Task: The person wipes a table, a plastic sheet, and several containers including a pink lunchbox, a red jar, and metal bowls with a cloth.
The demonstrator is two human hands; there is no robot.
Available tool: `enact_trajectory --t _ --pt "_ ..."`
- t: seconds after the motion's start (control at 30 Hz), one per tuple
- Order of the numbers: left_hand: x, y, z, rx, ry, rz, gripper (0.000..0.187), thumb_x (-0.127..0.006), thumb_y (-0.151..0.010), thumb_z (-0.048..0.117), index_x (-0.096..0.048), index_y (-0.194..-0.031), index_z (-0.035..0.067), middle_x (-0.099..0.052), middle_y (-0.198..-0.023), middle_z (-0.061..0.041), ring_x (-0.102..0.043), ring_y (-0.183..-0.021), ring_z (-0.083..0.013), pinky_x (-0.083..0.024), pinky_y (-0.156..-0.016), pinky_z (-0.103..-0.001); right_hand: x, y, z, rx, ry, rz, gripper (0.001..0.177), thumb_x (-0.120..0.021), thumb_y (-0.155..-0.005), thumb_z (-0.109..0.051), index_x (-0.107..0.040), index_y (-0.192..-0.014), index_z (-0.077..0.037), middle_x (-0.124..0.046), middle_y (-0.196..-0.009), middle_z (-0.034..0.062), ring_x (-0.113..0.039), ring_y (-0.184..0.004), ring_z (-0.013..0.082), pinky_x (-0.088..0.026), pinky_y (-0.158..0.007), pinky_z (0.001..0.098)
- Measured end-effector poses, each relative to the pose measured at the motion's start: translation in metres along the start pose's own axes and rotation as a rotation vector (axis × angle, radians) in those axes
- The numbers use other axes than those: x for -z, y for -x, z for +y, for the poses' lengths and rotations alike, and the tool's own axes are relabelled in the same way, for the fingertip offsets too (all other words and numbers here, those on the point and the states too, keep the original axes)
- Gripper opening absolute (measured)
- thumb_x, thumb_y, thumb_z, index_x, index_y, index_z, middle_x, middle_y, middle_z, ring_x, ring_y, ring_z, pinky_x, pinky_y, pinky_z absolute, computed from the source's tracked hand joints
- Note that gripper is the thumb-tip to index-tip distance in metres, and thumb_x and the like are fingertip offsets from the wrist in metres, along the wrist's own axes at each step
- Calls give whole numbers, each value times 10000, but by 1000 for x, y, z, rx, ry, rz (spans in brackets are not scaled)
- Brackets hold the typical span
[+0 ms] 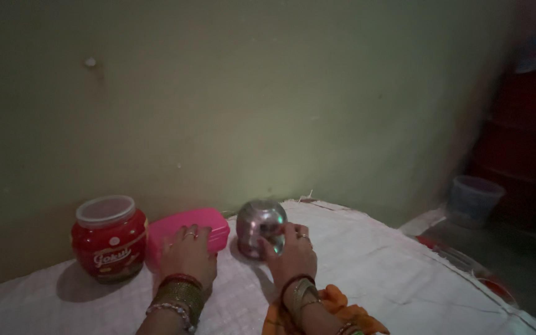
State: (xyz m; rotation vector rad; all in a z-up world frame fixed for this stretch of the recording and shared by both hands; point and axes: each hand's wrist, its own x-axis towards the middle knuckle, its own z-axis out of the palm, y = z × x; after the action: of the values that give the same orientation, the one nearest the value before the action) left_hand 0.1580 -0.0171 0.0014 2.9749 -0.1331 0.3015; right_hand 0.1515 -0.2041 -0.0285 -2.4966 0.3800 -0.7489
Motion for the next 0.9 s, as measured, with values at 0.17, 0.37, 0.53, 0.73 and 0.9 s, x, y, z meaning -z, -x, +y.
enact_trajectory --t 0.17,0.37,0.53,0.73,0.9 --pt "13 5 6 39 -41 -84 531 -553 -1017 374 -389 -1502 236 -349 -1608 -13 -269 -1523 -177 -123 -1288 -505 13 11 -11 33 70 -276 680 -721 -887 -420 -420 -1459 -210 -490 -1439 85 -536 -1301 275 -475 -1067 414" --pt "16 9 5 12 -27 -105 548 -517 -1032 361 -328 -1528 225 -321 -1609 -35 -261 -1514 -182 -126 -1268 -499 25 17 -35 37 145 -432 862 -654 -930 -462 -161 -1605 -250 -386 -1581 76 -320 -1507 255 -252 -1237 491" --pt "10 7 5 2 -79 -54 571 -522 -1025 359 -327 -1540 206 -336 -1605 -41 -267 -1516 -190 -142 -1271 -498 21 8 -40 102 285 -541 898 -601 -961 -512 -40 -1616 -260 -259 -1654 68 -159 -1566 279 -161 -1241 587" --pt "11 8 7 -9 -132 -71 612 -512 -1022 376 -295 -1559 181 -331 -1601 -55 -267 -1509 -208 -146 -1264 -492 17 2 -41 166 335 -587 670 -565 -986 -526 -288 -1555 -308 -177 -1715 16 -155 -1593 272 -152 -1257 593" --pt "22 8 14 24 -192 -134 589 -425 -1064 407 -273 -1586 182 -310 -1632 -40 -263 -1529 -181 -136 -1269 -518 19 0 -41 169 279 -543 795 -606 -953 -521 -234 -1591 -227 -271 -1639 33 -250 -1529 239 -177 -1248 567"
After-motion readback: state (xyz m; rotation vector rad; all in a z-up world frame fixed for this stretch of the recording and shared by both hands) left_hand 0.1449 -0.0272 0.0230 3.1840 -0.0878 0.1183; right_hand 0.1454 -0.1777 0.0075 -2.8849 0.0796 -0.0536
